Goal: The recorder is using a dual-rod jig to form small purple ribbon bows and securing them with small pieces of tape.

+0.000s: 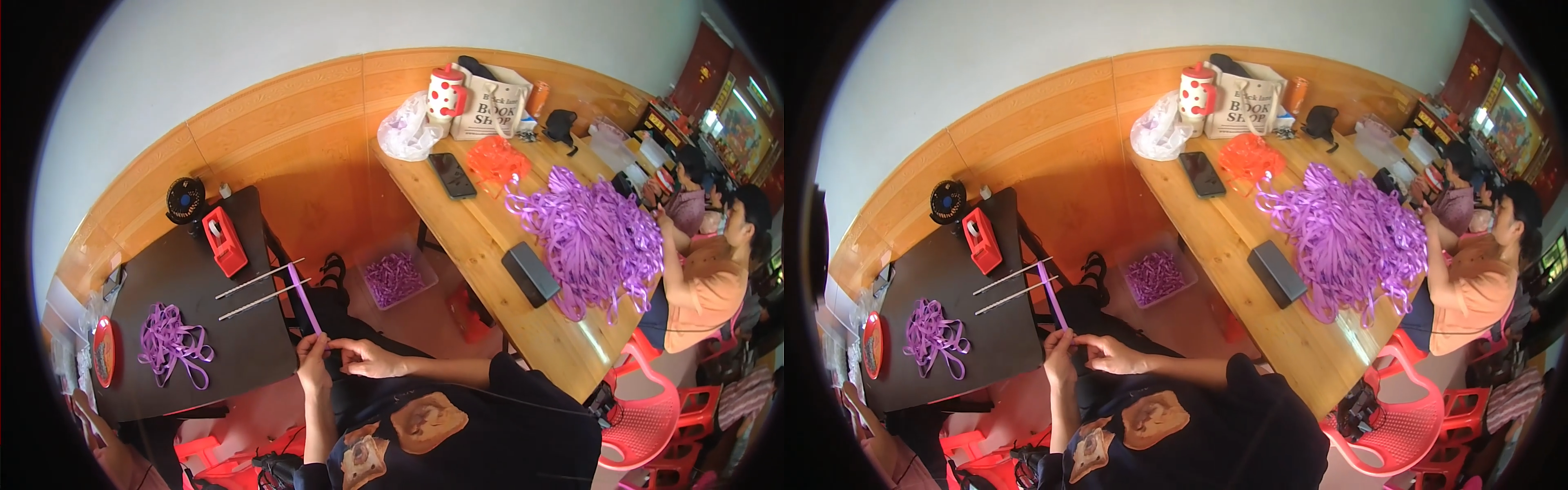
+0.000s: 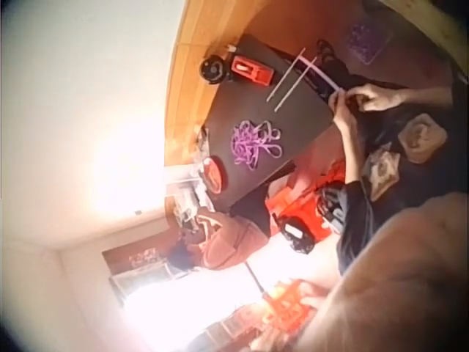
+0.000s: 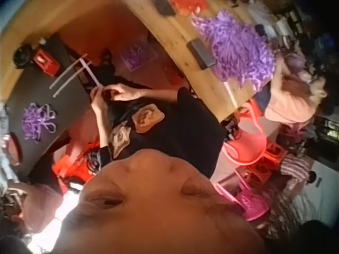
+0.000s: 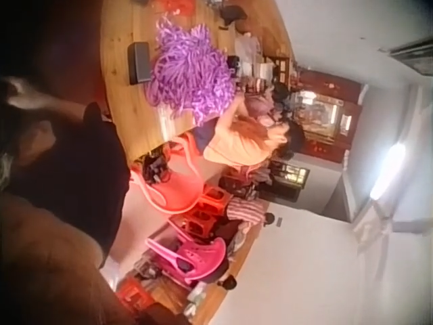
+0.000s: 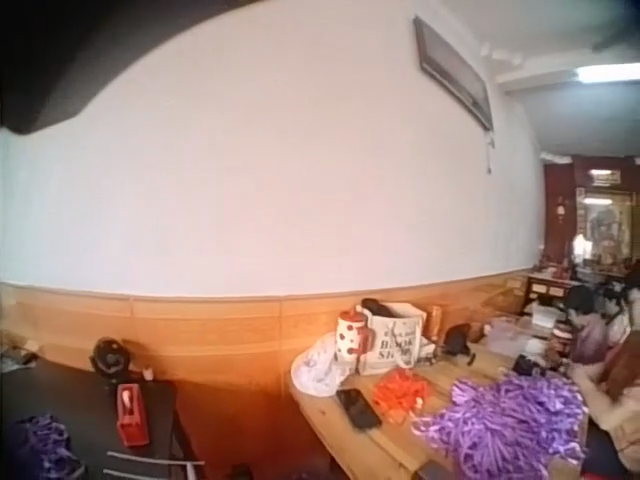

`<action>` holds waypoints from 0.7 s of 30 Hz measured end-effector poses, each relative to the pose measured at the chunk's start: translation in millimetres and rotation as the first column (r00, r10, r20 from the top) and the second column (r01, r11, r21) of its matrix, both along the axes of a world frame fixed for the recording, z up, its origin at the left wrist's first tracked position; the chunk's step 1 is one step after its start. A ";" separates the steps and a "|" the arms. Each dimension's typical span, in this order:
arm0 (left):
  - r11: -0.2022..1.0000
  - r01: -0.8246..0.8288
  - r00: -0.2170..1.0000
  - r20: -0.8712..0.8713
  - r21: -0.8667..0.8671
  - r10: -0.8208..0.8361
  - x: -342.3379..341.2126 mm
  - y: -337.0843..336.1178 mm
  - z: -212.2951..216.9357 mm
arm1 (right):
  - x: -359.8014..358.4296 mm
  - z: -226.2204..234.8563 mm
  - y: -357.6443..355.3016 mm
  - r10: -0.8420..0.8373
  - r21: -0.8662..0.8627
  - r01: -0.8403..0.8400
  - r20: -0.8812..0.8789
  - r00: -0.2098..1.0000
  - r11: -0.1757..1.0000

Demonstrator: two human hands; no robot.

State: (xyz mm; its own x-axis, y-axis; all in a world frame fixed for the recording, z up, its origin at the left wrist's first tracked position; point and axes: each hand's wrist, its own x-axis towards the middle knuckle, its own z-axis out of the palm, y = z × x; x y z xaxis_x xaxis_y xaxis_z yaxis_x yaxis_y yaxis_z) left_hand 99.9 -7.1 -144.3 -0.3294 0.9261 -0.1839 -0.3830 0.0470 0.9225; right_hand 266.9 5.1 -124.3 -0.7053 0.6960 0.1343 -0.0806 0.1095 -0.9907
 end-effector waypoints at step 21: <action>0.993 0.109 0.961 0.260 -0.038 -0.095 7.2 -2.3 16.0 | -0.6 41.9 56.5 -0.505 0.889 0.330 -0.135 0.852 0.318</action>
